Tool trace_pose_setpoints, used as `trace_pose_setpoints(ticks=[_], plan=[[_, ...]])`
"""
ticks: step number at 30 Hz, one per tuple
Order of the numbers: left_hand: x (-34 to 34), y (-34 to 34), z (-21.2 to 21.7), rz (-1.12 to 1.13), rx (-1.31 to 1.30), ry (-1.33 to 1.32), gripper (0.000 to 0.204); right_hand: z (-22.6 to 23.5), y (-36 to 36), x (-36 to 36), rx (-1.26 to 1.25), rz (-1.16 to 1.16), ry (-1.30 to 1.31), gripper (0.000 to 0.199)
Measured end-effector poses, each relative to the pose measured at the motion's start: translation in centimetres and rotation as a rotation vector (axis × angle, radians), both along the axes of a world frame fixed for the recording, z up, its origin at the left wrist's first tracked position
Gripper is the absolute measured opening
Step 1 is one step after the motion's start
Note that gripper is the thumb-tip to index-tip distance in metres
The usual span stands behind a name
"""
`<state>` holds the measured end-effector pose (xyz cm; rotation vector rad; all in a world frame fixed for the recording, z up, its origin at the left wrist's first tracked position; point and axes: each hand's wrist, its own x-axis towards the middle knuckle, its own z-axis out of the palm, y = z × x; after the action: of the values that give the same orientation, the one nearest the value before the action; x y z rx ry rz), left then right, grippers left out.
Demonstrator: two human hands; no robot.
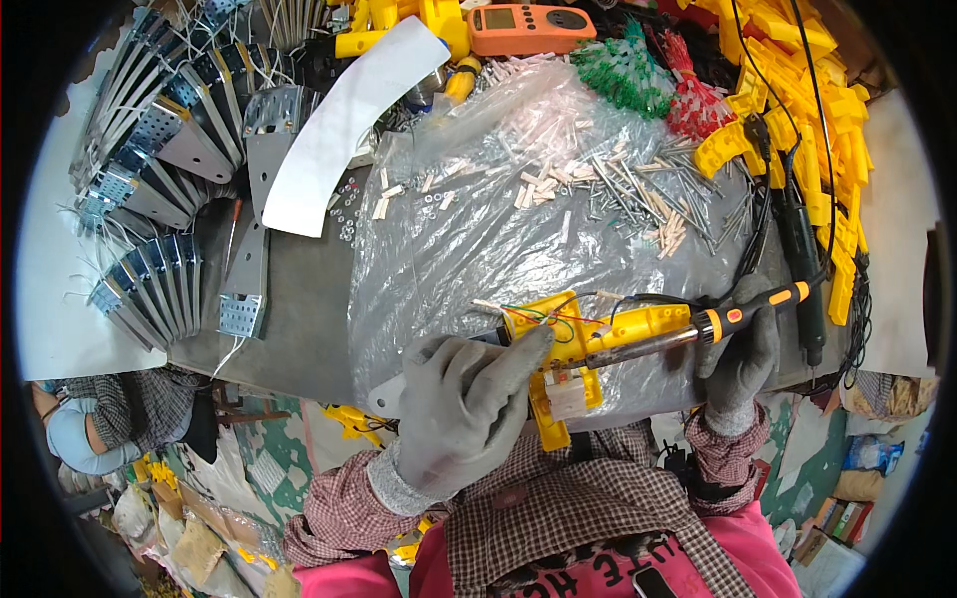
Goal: Assembling the internal components, wiring, and housing of a portable electric tool.
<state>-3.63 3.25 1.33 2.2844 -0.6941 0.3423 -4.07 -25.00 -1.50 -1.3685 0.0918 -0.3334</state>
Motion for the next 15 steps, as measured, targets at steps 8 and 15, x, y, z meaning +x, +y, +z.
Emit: trace_pose_setpoints(ticks=[8,15], plan=[[0.09,-0.37,-0.37,-0.019,0.1,-0.018,0.06,0.04,-0.51,-0.31,0.16,0.177,-0.053,0.031],[0.08,-0.74,-0.69,0.009,0.12,-0.054,0.055,0.0,-0.52,-0.15,0.148,0.169,-0.052,0.031]])
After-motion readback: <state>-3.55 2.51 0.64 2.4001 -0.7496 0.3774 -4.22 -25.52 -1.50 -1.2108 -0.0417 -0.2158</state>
